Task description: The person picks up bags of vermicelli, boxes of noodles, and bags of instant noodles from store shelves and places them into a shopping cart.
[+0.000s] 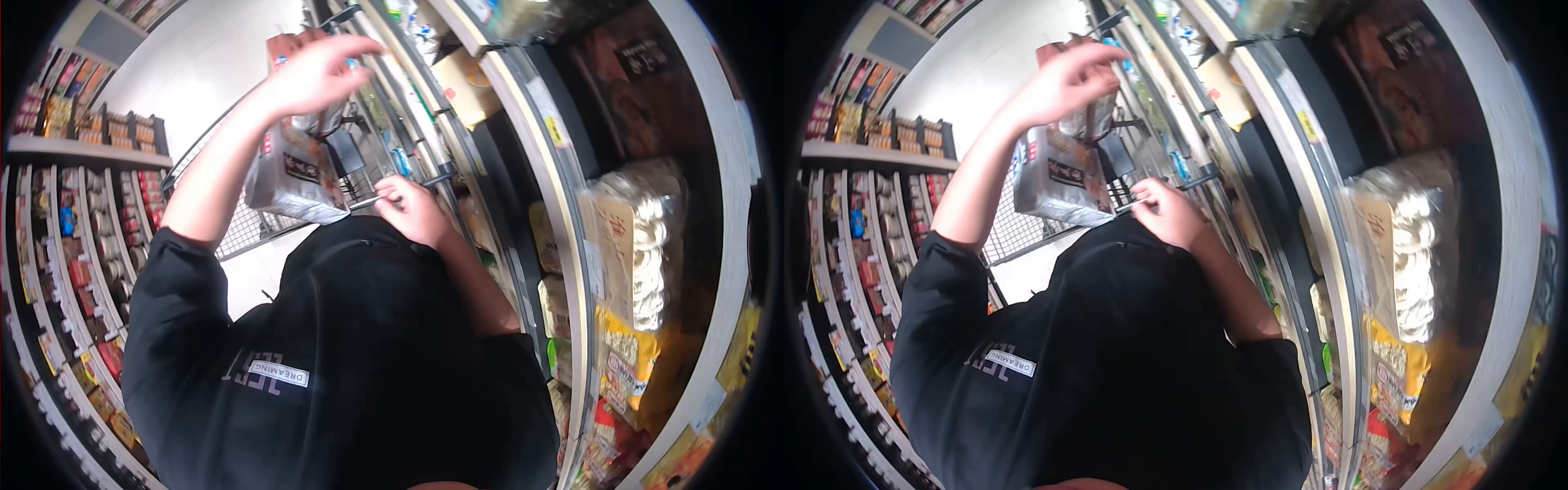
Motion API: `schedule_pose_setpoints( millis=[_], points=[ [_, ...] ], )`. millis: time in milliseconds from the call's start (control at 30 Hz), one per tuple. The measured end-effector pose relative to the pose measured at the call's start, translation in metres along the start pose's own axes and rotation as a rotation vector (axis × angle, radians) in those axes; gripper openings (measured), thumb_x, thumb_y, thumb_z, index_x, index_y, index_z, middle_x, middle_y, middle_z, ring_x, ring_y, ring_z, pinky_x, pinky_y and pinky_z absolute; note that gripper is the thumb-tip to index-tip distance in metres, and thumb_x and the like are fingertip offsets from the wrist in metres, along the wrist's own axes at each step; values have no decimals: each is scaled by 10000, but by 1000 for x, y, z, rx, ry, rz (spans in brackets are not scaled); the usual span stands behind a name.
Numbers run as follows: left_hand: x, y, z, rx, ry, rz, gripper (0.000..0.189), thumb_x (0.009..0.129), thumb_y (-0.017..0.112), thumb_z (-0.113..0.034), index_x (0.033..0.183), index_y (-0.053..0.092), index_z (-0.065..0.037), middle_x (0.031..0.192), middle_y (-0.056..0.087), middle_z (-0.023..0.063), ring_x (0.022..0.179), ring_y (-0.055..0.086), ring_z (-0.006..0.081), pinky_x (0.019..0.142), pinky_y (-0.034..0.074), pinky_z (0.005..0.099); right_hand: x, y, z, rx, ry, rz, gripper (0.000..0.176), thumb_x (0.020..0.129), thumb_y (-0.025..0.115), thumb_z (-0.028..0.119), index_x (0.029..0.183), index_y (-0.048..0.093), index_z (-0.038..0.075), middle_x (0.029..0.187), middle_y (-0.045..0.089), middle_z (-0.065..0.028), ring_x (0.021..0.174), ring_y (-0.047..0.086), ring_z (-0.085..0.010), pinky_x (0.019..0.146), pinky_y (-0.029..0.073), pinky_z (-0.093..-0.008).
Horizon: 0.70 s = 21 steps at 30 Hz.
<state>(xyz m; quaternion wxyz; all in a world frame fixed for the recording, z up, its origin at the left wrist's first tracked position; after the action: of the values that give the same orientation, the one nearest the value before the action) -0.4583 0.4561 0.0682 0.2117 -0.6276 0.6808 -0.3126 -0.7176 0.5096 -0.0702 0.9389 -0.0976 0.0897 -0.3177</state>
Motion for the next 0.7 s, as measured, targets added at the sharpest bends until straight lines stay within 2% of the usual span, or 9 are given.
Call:
schedule_pose_setpoints(
  millis=[33,67,167,233,267,367,400,567,700],
  points=[
    [-28,-24,21,-65,-119,-153,392,946,631,-159,1317,635,-33,1173,711,135,1071,691,209,955,535,342,8,11,6,-86,-67,96,370,919,728,150,1238,606,9,1145,675,-189,1081,689,-294,947,540,-397],
    [-54,-40,61,-17,-66,-324,345,955,584,-84,1290,643,-30,1166,719,132,1048,702,220,957,538,342,17,23,10,-171,-137,188,446,912,742,200,1283,581,12,1208,650,-212,1149,664,-331,1002,522,-432],
    [-141,-57,172,64,-441,-429,399,942,451,81,1277,647,-11,1188,722,144,1129,686,237,1017,520,348,36,59,23,-395,-1,377,789,867,795,338,1483,404,38,1462,462,-251,1350,492,-434,1158,410,-478],
    [-187,-32,239,16,-461,-447,528,904,379,154,1334,628,-22,1284,691,153,1166,666,254,1046,506,353,46,84,27,-434,-102,308,909,822,830,369,1515,359,15,1521,382,-239,1421,394,-426,1174,386,-499],
    [-191,-21,217,9,-620,-360,594,874,384,180,1386,595,-34,1323,664,150,1186,638,260,1051,501,357,49,95,29,-444,-133,263,955,805,843,378,1528,338,11,1539,355,-235,1438,364,-426,1179,377,-508],
    [-192,17,222,-104,-561,-327,682,828,728,27,1471,515,-50,1303,649,146,1201,599,249,1001,515,365,59,123,24,-461,-168,145,1036,762,872,390,1543,309,6,1555,325,-238,1446,336,-431,1190,361,-514],
    [-186,19,200,-162,-653,-334,757,821,761,13,1513,466,-68,1294,646,158,1207,597,238,1004,516,363,61,130,22,-462,-175,131,1052,750,879,392,1544,306,7,1556,325,-240,1445,334,-435,1190,360,-517],
    [-199,54,257,-851,-704,-408,760,847,746,32,1528,428,-80,1306,638,135,1103,658,208,921,566,348,67,149,8,-572,-296,-6,1045,733,892,385,1530,326,18,1563,320,-230,1428,353,-431,1170,369,-525],
    [-197,59,251,-910,-646,-481,665,856,717,51,1468,477,-45,1318,626,134,1072,665,205,882,578,341,70,158,-7,-626,-345,-91,972,749,875,351,1505,362,20,1547,360,-219,1395,403,-427,1135,403,-521]
  ],
)
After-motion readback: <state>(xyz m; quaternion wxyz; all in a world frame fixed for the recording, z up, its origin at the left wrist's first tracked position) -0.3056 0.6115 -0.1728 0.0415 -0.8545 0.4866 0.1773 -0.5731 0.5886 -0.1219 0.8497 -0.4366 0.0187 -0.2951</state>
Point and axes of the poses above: each hand's wrist, its own x-axis towards the middle knuckle, its own y-axis out of the palm, z = x × y, the point moved 3 cm from there along x, towards the middle knuckle
